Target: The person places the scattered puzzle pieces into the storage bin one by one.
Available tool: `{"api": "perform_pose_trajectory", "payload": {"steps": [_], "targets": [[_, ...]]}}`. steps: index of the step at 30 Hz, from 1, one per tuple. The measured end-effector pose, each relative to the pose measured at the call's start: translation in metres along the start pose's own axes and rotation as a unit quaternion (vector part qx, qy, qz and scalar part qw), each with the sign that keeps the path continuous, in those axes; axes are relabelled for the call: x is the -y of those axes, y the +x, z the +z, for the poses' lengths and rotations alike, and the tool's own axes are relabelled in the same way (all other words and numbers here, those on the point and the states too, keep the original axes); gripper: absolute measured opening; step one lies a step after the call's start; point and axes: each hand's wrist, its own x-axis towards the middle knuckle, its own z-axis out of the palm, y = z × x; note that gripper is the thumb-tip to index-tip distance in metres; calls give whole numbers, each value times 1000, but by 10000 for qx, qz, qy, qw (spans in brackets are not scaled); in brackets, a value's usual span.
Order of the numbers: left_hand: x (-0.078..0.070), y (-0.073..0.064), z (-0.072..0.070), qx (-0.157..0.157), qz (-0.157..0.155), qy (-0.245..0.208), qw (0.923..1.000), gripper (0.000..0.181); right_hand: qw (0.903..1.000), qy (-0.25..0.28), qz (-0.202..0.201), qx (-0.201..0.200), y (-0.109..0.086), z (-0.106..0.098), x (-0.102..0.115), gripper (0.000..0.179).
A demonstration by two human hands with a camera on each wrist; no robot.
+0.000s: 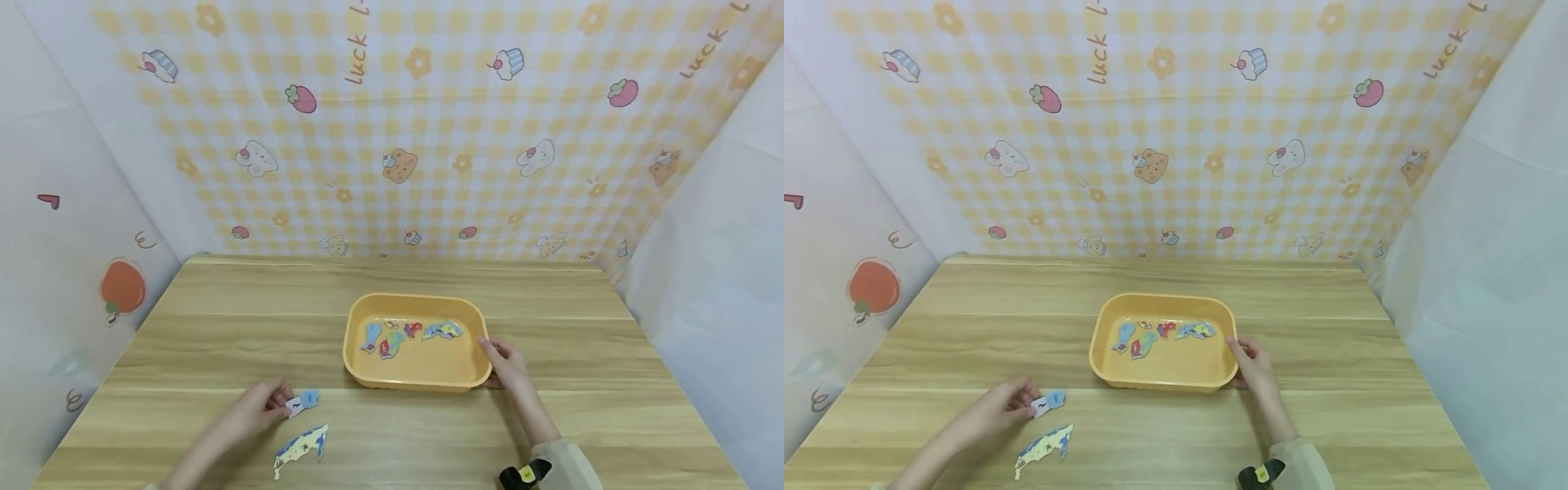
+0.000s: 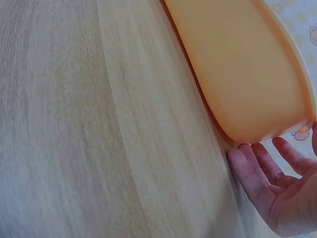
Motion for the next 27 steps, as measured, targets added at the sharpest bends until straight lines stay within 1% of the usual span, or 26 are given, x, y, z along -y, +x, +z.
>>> {"api": "perform_pose_trajectory", "payload": {"steps": [4, 8, 9, 14, 17, 22, 24, 27], "targets": [[2, -2, -3, 234, -26, -370, 9990, 9, 10000, -3, -17, 40, 0, 1, 0, 65], [1, -2, -5, 268, -144, -696, 9971, 11, 10000, -5, -11, 25, 0, 1, 0, 62], [0, -2, -5, 243, -219, -748, 9967, 11, 10000, -8, -18, 22, 0, 1, 0, 62], [-6, -1, -7, 90, -325, -983, 9946, 14, 10000, 6, -44, 48, -1, 0, 0, 62], [-8, -1, -6, -19, -295, -1057, 9940, 13, 10000, 43, -35, 71, -1, -1, 0, 63], [-12, 3, -6, -250, -502, -1189, 9913, 14, 10000, 52, -15, 68, 0, 0, 0, 64], [-13, 6, -6, -352, -559, -1178, 9908, 15, 10000, 56, 5, 81, 0, 0, 0, 63], [-18, 11, -6, -516, -511, -1100, 9913, 17, 9999, 100, 45, 73, 1, -1, 1, 62]]}}
